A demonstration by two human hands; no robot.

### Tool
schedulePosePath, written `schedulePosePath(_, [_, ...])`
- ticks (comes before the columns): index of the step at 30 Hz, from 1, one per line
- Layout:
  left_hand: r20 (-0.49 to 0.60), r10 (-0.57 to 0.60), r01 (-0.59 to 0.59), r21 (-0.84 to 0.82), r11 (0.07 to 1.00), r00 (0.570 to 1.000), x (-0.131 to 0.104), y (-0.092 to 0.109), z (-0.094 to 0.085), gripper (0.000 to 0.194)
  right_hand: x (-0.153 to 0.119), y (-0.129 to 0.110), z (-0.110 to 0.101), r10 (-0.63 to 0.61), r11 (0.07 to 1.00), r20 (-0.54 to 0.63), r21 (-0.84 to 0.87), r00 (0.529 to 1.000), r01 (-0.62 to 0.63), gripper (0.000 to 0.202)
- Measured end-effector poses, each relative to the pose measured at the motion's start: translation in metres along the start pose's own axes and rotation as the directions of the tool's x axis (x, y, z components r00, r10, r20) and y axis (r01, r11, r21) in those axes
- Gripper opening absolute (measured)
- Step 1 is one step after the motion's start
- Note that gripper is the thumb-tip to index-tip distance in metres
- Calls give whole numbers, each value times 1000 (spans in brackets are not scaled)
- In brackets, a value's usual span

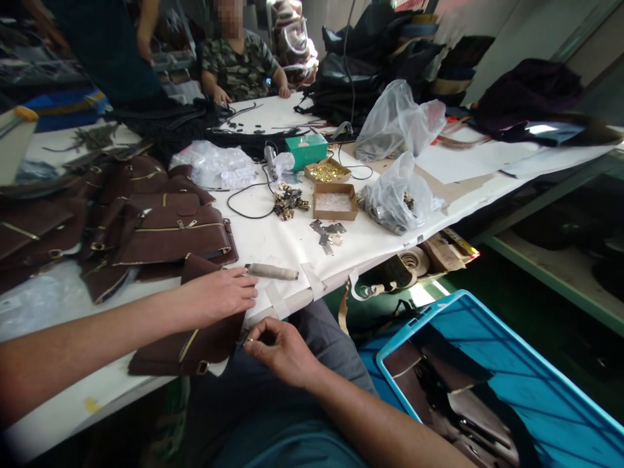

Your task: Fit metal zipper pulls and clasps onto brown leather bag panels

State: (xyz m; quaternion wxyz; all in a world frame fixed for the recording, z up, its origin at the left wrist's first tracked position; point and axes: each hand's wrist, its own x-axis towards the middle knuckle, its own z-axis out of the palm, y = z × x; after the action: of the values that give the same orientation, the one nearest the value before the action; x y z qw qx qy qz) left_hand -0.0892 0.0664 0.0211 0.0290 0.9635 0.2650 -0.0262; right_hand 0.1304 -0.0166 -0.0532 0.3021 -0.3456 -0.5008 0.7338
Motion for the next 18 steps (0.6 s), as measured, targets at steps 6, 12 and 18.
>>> schedulePosePath(6, [190, 35, -76, 208, 975, 981, -4, -12, -44, 19, -5, -18, 0, -17, 1000, 5, 9, 1000, 17, 34])
schedulePosePath(12, [197, -373, 336, 197, 921, 907, -42, -9, -104, 21, -4, -62, 19, -224, 974, 45, -36, 974, 225, 32])
schedulePosePath(18, [214, -662, 687, -371, 625, 718, -87, 30, -103, 38, 16, -74, 42, -354, 927, 78, -103, 932, 361, 26])
